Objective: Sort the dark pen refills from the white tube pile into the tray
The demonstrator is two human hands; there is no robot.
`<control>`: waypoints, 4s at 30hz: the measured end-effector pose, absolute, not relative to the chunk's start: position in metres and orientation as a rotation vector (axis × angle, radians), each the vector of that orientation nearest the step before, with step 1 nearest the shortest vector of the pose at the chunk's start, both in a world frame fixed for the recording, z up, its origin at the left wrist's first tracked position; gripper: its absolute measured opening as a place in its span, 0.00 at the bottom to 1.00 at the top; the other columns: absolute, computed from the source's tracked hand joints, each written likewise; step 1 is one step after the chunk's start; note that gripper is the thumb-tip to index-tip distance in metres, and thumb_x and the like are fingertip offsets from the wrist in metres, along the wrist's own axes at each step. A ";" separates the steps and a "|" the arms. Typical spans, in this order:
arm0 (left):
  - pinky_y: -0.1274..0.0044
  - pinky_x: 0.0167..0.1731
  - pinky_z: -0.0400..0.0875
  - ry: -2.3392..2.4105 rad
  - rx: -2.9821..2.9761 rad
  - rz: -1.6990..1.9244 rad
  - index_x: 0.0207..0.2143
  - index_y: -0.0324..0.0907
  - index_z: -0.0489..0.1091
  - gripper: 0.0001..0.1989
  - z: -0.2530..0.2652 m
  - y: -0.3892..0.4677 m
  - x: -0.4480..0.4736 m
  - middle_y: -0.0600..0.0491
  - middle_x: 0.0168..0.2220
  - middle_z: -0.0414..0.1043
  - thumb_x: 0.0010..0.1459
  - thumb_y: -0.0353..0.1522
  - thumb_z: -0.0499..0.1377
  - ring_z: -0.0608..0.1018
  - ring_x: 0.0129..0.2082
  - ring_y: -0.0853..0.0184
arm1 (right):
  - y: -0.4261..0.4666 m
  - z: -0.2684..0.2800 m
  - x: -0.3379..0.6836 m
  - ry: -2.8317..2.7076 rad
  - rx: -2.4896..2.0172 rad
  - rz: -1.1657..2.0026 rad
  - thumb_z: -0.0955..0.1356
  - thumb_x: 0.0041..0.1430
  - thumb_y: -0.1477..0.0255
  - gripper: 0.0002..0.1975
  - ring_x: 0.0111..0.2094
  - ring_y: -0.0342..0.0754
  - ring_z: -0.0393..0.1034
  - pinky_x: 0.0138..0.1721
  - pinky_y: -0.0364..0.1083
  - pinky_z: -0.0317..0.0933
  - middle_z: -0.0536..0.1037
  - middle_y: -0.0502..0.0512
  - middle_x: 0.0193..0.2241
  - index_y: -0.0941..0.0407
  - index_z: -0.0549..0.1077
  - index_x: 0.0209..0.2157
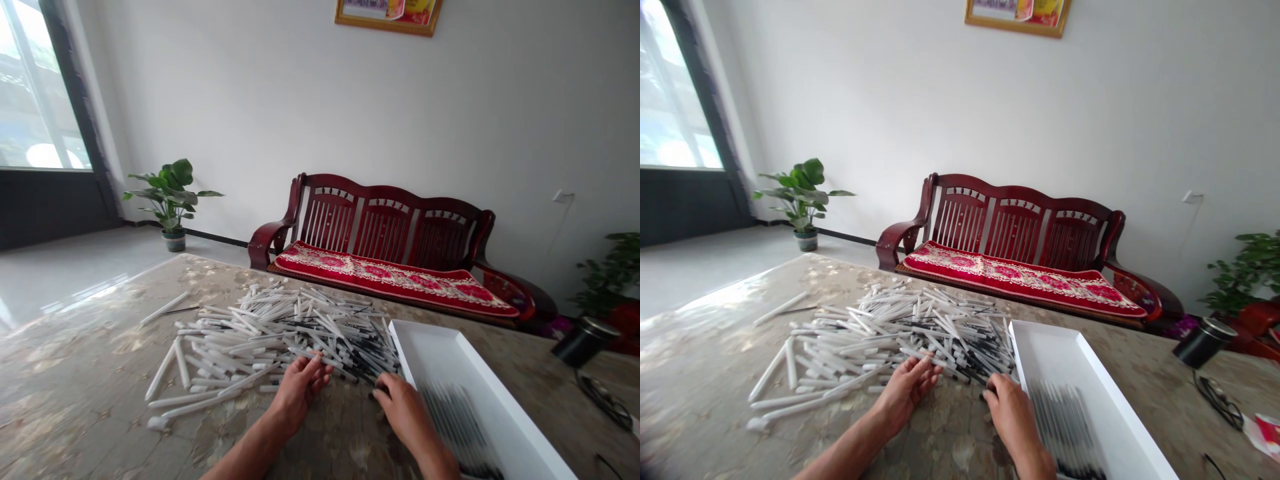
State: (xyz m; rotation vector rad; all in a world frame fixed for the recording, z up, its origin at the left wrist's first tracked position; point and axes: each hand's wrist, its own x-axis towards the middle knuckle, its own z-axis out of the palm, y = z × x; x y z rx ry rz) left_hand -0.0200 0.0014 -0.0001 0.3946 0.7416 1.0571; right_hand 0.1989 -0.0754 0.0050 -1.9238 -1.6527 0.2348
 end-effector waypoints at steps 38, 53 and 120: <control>0.81 0.29 0.76 0.663 0.498 1.019 0.31 0.39 0.74 0.16 -0.003 -0.008 -0.015 0.53 0.27 0.78 0.41 0.33 0.75 0.81 0.29 0.68 | -0.056 -0.009 0.129 -1.101 -1.439 0.561 0.72 0.49 0.61 0.10 0.26 0.48 0.72 0.29 0.43 0.67 0.78 0.51 0.23 0.54 0.76 0.28; 0.79 0.29 0.75 0.703 0.559 1.024 0.30 0.39 0.74 0.19 -0.001 -0.009 -0.016 0.52 0.27 0.78 0.37 0.36 0.76 0.81 0.28 0.66 | -0.058 -0.009 0.134 -1.299 -1.405 0.323 0.70 0.54 0.65 0.07 0.28 0.47 0.72 0.32 0.41 0.66 0.78 0.51 0.25 0.52 0.77 0.27; 0.78 0.27 0.74 0.758 0.692 1.022 0.28 0.39 0.73 0.23 -0.004 -0.011 -0.011 0.55 0.23 0.77 0.33 0.42 0.76 0.80 0.26 0.67 | -0.061 -0.015 0.134 -1.368 -1.586 0.423 0.57 0.64 0.51 0.24 0.19 0.46 0.64 0.21 0.42 0.54 0.69 0.48 0.16 0.52 0.66 0.22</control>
